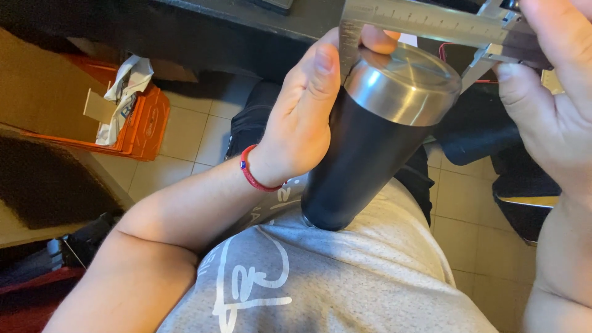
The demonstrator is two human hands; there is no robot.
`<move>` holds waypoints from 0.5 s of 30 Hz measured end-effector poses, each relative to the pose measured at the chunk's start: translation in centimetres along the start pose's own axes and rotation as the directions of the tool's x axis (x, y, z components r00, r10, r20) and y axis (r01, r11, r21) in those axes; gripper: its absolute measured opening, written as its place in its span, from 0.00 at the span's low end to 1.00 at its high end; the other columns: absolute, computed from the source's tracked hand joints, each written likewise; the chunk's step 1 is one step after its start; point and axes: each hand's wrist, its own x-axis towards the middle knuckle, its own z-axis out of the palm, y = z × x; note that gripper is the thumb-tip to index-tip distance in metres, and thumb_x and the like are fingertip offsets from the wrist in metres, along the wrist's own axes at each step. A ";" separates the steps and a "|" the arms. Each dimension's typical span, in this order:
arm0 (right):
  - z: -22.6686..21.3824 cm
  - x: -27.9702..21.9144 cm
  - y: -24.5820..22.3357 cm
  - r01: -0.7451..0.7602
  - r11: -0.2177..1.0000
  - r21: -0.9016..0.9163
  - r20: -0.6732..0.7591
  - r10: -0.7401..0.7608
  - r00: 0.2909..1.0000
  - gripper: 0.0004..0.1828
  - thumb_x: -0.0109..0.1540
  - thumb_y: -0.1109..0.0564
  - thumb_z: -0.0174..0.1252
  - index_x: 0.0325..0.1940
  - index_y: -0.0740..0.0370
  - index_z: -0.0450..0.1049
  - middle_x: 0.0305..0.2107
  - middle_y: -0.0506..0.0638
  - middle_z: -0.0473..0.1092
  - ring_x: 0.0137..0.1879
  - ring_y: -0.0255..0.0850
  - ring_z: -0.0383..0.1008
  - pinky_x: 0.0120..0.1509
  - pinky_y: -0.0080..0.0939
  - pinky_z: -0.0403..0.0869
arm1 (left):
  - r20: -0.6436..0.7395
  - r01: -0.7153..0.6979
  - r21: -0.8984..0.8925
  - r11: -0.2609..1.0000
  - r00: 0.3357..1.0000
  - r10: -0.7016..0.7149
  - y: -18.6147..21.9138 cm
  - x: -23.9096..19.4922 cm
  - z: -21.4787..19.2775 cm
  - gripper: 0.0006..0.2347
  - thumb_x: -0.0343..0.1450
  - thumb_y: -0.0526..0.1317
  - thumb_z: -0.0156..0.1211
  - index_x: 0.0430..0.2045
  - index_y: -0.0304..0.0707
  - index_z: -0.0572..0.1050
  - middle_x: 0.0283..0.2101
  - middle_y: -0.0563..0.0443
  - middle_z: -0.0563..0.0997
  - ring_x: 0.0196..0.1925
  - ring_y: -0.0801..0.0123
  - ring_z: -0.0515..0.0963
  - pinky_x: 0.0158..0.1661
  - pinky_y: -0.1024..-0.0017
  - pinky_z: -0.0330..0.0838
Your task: Measuring a tumbler with a caliper and entering dimensions into software on a laptop for a print job.
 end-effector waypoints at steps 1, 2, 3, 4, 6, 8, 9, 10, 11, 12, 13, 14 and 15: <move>0.0 0.0 0.0 0.003 1.000 0.000 0.003 -0.003 1.000 0.23 0.80 0.80 0.52 0.80 0.96 0.63 0.65 0.85 0.62 0.66 0.75 0.65 0.74 0.66 0.65 | -0.003 -0.002 -0.001 1.000 1.000 0.002 0.0 0.0 0.0 0.17 0.84 0.53 0.40 0.57 0.43 0.70 0.60 0.52 0.74 0.64 0.67 0.78 0.70 0.69 0.73; 0.0 0.0 -0.1 -0.009 1.000 -0.001 0.008 0.009 1.000 0.24 0.80 0.81 0.52 0.81 0.96 0.63 0.63 0.85 0.63 0.64 0.73 0.65 0.72 0.65 0.67 | 0.000 -0.011 0.048 0.999 1.000 0.011 0.0 0.1 -0.1 0.17 0.84 0.53 0.38 0.57 0.42 0.69 0.60 0.52 0.74 0.64 0.67 0.77 0.70 0.69 0.73; 0.0 0.1 -0.1 -0.020 1.000 -0.002 0.012 0.020 1.000 0.25 0.79 0.82 0.52 0.82 0.96 0.62 0.62 0.85 0.64 0.62 0.72 0.66 0.70 0.64 0.68 | 0.003 -0.019 0.096 0.995 1.000 0.019 0.0 0.1 -0.1 0.18 0.84 0.53 0.37 0.56 0.42 0.69 0.60 0.52 0.74 0.64 0.67 0.77 0.70 0.69 0.73; 0.2 -0.1 0.2 -0.017 1.000 -0.001 0.015 0.018 1.000 0.25 0.79 0.82 0.52 0.82 0.96 0.62 0.62 0.85 0.64 0.62 0.72 0.66 0.70 0.64 0.68 | 0.000 -0.021 0.096 0.995 1.000 0.021 0.0 0.2 -0.1 0.18 0.84 0.53 0.37 0.56 0.42 0.69 0.60 0.52 0.74 0.64 0.67 0.77 0.70 0.69 0.73; 0.5 -0.6 0.8 -0.026 0.998 0.051 0.002 0.026 1.000 0.26 0.77 0.83 0.51 0.80 0.94 0.57 0.65 0.86 0.59 0.65 0.74 0.64 0.72 0.66 0.67 | 0.011 -0.020 0.052 0.998 1.000 0.019 -0.2 0.1 -0.2 0.17 0.85 0.53 0.36 0.56 0.43 0.69 0.61 0.53 0.73 0.66 0.67 0.76 0.72 0.68 0.72; 0.4 -0.7 0.7 -0.026 1.000 0.000 0.006 0.026 1.000 0.26 0.78 0.81 0.52 0.81 0.94 0.59 0.65 0.86 0.61 0.66 0.74 0.64 0.74 0.66 0.66 | 0.007 -0.022 0.067 0.998 1.000 0.021 -0.2 0.1 -0.3 0.17 0.85 0.53 0.36 0.56 0.44 0.69 0.61 0.53 0.73 0.66 0.68 0.76 0.72 0.69 0.71; 0.3 -0.8 0.7 -0.028 0.998 -0.051 0.007 0.028 1.000 0.26 0.78 0.80 0.53 0.81 0.94 0.61 0.65 0.85 0.62 0.67 0.74 0.64 0.76 0.65 0.65 | 0.005 -0.022 0.081 0.996 1.000 0.022 -0.3 0.1 -0.3 0.18 0.84 0.54 0.36 0.57 0.44 0.69 0.61 0.53 0.73 0.66 0.69 0.75 0.72 0.69 0.71; 0.3 -0.6 0.5 -0.029 0.998 -0.052 0.009 0.030 1.000 0.26 0.78 0.80 0.53 0.81 0.94 0.61 0.65 0.85 0.62 0.67 0.74 0.64 0.76 0.65 0.65 | 0.005 -0.022 0.079 0.997 1.000 0.021 -0.2 0.2 -0.3 0.18 0.84 0.54 0.36 0.57 0.44 0.69 0.61 0.53 0.73 0.66 0.69 0.75 0.72 0.69 0.71; 0.3 -0.4 0.4 -0.033 0.999 -0.015 0.011 0.033 0.999 0.25 0.79 0.80 0.52 0.81 0.94 0.61 0.64 0.85 0.62 0.66 0.73 0.65 0.74 0.65 0.66 | -0.002 -0.022 0.104 0.994 1.000 0.023 -0.2 0.2 -0.2 0.18 0.84 0.54 0.36 0.56 0.44 0.69 0.60 0.53 0.73 0.65 0.68 0.75 0.72 0.69 0.71; 0.2 -0.2 0.2 -0.036 0.999 0.022 0.014 0.036 0.999 0.25 0.79 0.81 0.51 0.81 0.95 0.60 0.63 0.85 0.62 0.64 0.73 0.66 0.72 0.64 0.67 | -0.008 -0.023 0.129 0.991 1.000 0.024 -0.1 0.2 -0.2 0.18 0.84 0.54 0.35 0.55 0.44 0.69 0.60 0.52 0.72 0.65 0.68 0.75 0.71 0.69 0.70; 0.2 -0.1 0.2 -0.036 0.999 0.022 0.015 0.036 0.999 0.25 0.79 0.81 0.51 0.81 0.95 0.60 0.63 0.85 0.62 0.64 0.73 0.66 0.72 0.64 0.67 | -0.009 -0.023 0.128 0.991 1.000 0.024 -0.2 0.2 -0.2 0.18 0.84 0.54 0.35 0.55 0.44 0.69 0.60 0.52 0.72 0.65 0.68 0.75 0.71 0.69 0.70; 0.2 -0.1 0.1 -0.042 0.999 0.009 0.015 0.042 0.999 0.24 0.80 0.80 0.51 0.82 0.95 0.61 0.61 0.84 0.63 0.63 0.71 0.65 0.71 0.63 0.67 | -0.005 -0.022 0.130 0.991 1.000 0.022 -0.2 0.2 -0.3 0.18 0.84 0.54 0.35 0.55 0.44 0.69 0.60 0.52 0.73 0.65 0.68 0.75 0.71 0.69 0.70; 0.2 -0.1 0.1 -0.046 0.999 -0.003 0.014 0.046 0.999 0.24 0.81 0.80 0.52 0.82 0.96 0.63 0.60 0.83 0.64 0.61 0.70 0.65 0.69 0.62 0.66 | -0.002 -0.021 0.134 0.991 1.000 0.022 -0.2 0.2 -0.3 0.18 0.84 0.54 0.35 0.55 0.45 0.69 0.60 0.53 0.73 0.65 0.68 0.75 0.71 0.70 0.71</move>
